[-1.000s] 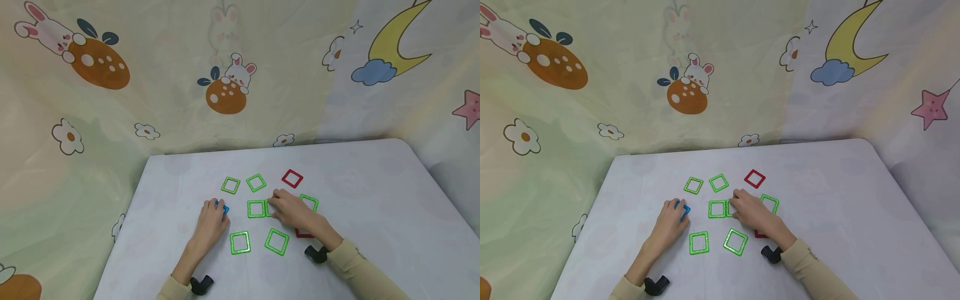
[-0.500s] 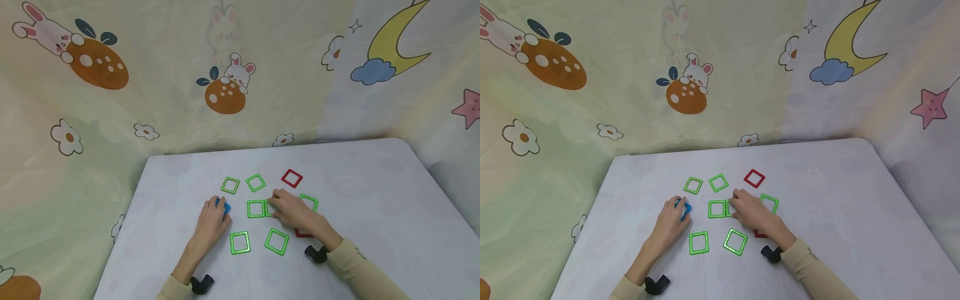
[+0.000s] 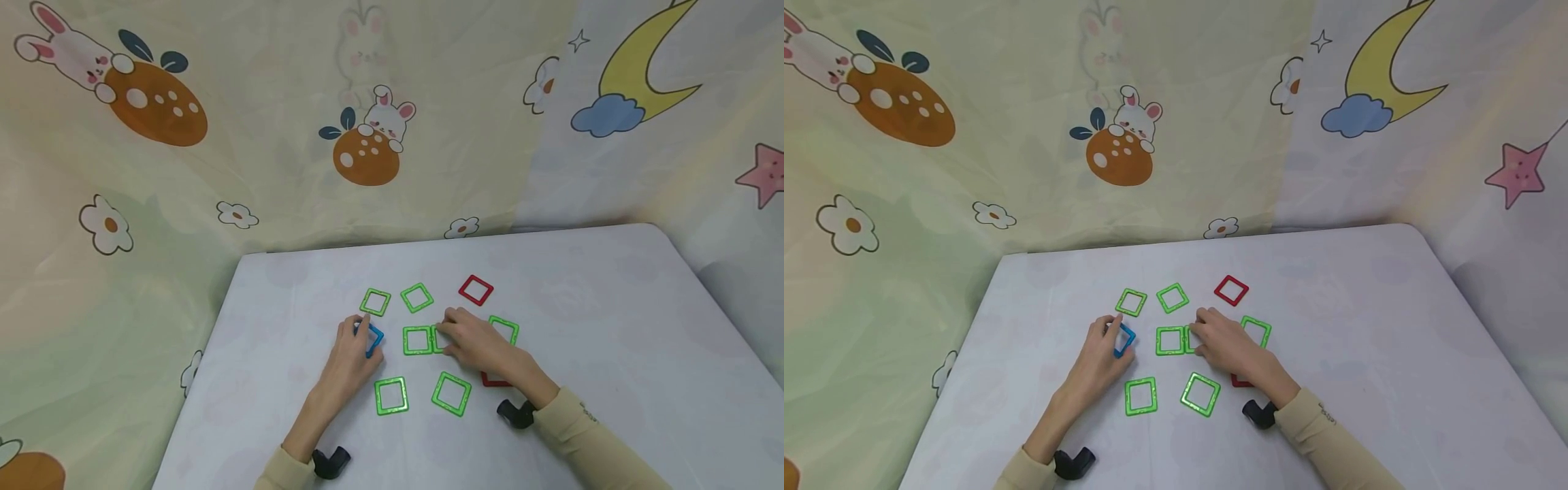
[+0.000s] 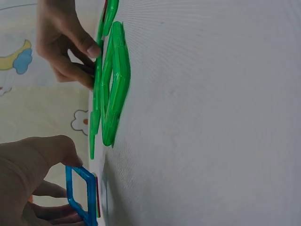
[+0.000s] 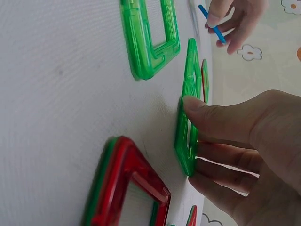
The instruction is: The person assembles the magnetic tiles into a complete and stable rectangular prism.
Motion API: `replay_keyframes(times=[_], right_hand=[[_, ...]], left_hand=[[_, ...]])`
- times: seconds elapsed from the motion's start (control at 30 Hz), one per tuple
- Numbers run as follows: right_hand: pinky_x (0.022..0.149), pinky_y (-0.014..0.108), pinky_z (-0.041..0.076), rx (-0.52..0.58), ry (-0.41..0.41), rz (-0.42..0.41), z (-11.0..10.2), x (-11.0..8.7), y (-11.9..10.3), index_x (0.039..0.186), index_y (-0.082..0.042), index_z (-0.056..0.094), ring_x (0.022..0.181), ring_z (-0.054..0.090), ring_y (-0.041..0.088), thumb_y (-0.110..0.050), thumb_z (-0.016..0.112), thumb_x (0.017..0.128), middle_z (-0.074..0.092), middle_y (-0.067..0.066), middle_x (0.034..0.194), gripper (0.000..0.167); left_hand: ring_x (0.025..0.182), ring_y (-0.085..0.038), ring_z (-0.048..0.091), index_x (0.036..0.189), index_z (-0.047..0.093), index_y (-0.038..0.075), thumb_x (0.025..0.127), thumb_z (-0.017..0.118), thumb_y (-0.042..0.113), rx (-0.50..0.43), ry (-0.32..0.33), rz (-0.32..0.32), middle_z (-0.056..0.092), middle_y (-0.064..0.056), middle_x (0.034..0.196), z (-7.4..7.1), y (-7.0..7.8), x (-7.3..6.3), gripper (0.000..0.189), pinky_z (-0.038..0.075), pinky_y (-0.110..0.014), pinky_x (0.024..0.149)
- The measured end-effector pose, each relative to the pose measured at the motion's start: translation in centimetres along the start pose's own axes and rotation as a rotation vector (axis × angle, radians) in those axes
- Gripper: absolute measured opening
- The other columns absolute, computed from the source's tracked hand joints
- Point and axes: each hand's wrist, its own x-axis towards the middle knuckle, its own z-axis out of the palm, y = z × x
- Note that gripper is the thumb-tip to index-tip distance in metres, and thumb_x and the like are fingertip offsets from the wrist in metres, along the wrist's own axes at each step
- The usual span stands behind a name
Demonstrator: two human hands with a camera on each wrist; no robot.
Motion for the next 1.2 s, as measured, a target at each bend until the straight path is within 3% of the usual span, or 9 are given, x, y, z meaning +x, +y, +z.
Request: replay_keyframes(times=[0.17,0.43,0.8,1.2], right_hand=[[0.082,0.030,0.055,0.002,-0.004,0.004,0.0,0.0,0.0,0.127,-0.004,0.071,0.097,0.055,0.016,-0.020,0.086,0.085,0.063,0.003,0.109,0.048],[0.080,0.029,0.055,-0.005,0.001,0.002,0.0,-0.1,0.0,0.126,-0.004,0.072,0.096,0.054,0.016,-0.020,0.086,0.085,0.063,0.003,0.109,0.047],[0.079,0.028,0.054,-0.005,0.005,0.001,0.0,0.0,0.0,0.126,-0.004,0.072,0.095,0.054,0.016,-0.019,0.086,0.085,0.062,0.003,0.108,0.046],[0.080,0.028,0.055,-0.008,-0.003,0.013,0.1,0.0,0.0,0.127,-0.005,0.072,0.097,0.054,0.015,-0.020,0.086,0.085,0.062,0.002,0.109,0.047]], left_hand=[[0.105,-0.030,0.059,0.138,0.056,-0.010,0.084,0.078,0.008,-0.011,0.013,0.013,0.056,-0.025,0.131,0.0,0.2,0.0,0.061,0.060,-0.037,0.081],[0.096,-0.027,0.065,0.130,0.066,-0.001,0.080,0.082,0.014,0.029,0.099,0.099,0.065,-0.016,0.125,0.2,0.2,0.4,0.054,0.058,-0.037,0.068],[0.098,-0.023,0.064,0.128,0.068,0.004,0.080,0.083,0.016,-0.024,0.093,0.120,0.066,-0.012,0.128,0.3,0.7,0.9,0.051,0.056,-0.030,0.061],[0.111,-0.028,0.067,0.128,0.064,0.000,0.080,0.083,0.014,-0.099,0.053,0.116,0.063,-0.017,0.131,0.3,1.2,1.4,0.053,0.062,-0.037,0.083]])
